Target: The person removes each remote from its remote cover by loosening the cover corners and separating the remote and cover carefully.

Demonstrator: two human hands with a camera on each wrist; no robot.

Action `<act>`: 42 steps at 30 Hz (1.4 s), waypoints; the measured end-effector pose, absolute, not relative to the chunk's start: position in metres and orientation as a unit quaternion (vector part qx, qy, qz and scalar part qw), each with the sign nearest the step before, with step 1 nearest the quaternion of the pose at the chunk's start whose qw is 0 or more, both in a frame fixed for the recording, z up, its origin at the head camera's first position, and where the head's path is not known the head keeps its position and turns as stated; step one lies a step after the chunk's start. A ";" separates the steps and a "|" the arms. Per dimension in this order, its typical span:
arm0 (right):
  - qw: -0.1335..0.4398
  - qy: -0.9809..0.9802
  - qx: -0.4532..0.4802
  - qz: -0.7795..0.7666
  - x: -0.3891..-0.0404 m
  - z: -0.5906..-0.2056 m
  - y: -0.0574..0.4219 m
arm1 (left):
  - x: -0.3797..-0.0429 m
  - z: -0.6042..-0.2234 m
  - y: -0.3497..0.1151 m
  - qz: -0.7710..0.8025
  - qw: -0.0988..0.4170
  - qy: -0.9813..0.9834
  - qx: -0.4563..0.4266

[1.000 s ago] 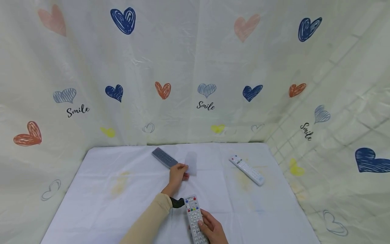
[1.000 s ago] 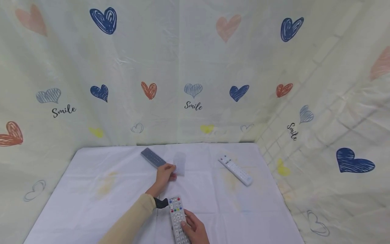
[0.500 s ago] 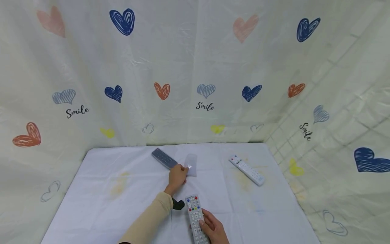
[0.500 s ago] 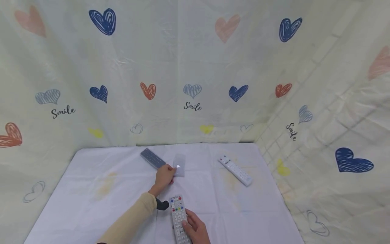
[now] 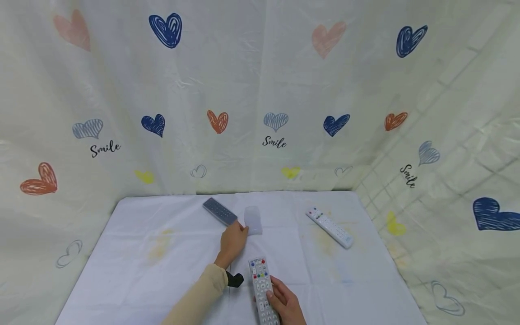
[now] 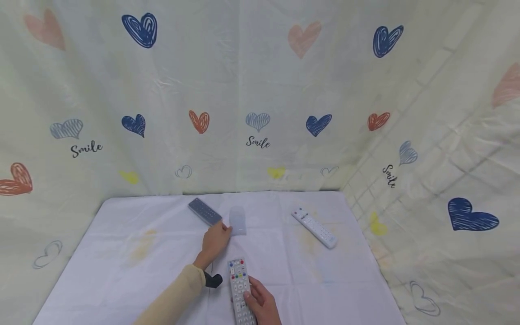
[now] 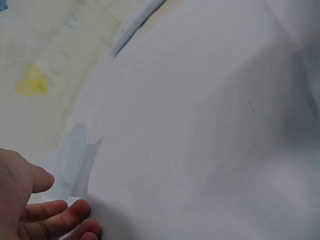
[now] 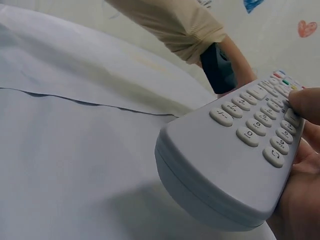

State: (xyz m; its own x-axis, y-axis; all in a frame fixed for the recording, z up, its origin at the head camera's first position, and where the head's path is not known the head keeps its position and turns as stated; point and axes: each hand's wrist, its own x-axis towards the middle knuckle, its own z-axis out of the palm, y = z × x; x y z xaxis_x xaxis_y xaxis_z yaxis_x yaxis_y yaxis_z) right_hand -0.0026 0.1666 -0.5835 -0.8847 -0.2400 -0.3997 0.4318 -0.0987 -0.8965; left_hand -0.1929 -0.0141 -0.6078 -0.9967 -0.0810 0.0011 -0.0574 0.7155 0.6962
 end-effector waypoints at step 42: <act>0.107 0.705 0.129 -0.689 -0.050 -0.580 0.133 | -0.084 -0.574 -0.004 -0.313 0.122 -0.942 -0.008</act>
